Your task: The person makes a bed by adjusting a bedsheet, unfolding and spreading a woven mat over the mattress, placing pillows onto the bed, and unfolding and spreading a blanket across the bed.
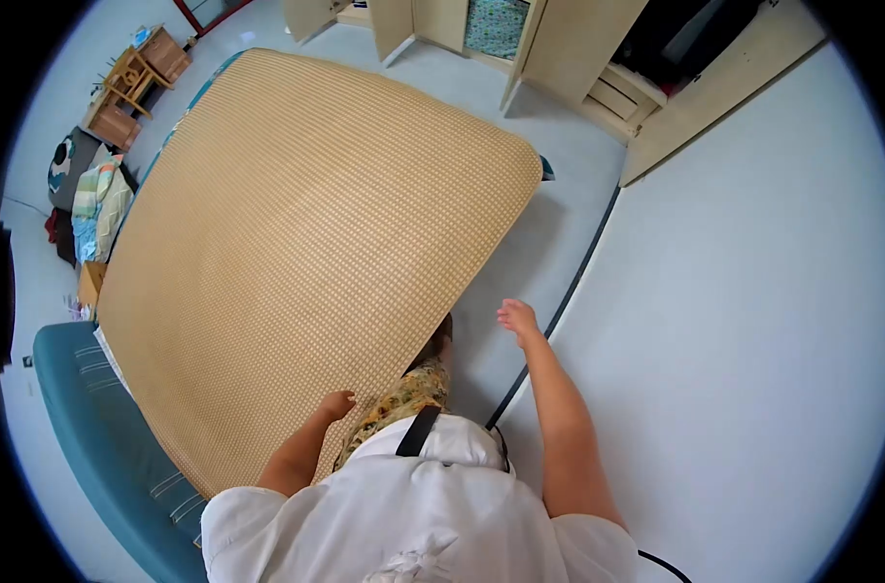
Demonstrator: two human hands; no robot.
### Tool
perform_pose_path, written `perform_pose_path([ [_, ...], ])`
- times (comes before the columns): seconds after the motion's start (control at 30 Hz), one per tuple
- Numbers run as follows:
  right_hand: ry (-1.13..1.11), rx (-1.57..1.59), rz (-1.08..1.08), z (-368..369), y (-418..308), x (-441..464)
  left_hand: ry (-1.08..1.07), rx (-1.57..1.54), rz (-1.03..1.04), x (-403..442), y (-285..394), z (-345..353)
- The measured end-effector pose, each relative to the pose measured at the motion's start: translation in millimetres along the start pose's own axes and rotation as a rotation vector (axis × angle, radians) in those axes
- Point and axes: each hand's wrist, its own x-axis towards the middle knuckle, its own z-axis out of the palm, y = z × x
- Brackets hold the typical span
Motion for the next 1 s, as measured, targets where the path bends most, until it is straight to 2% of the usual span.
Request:
perform_pose_path([
  [0.17, 0.198, -0.026, 0.028, -61, -59, 32, -0.080, 0.019, -0.053, 50, 70, -68],
  [0.23, 0.174, -0.157, -0.053, -82, -76, 46, 0.020, 0.073, 0.073, 86, 94, -93],
  [0.37, 0.097, -0.340, -0.250, -134, -84, 72, 0.169, 0.009, 0.178, 144, 177, -165],
  [0.43, 0.100, -0.363, -0.208, -150, -103, 67, 0.234, -0.060, 0.274, 157, 221, -204],
  [0.57, -0.001, -0.439, -0.121, -210, -118, 92, 0.241, -0.096, 0.267, 173, 310, -272],
  [0.73, -0.048, -0.462, 0.037, -289, -181, 145, 0.261, -0.076, 0.158, 206, 371, -295],
  [0.83, -0.089, -0.500, -0.040, -334, -242, 191, 0.203, -0.053, -0.041, 207, 401, -292],
  [0.93, -0.110, -0.557, -0.164, -373, -311, 242, 0.149, -0.130, -0.049, 208, 442, -288],
  [1.0, -0.065, -0.583, -0.138, -396, -358, 276, 0.104, -0.164, -0.040, 209, 476, -293],
])
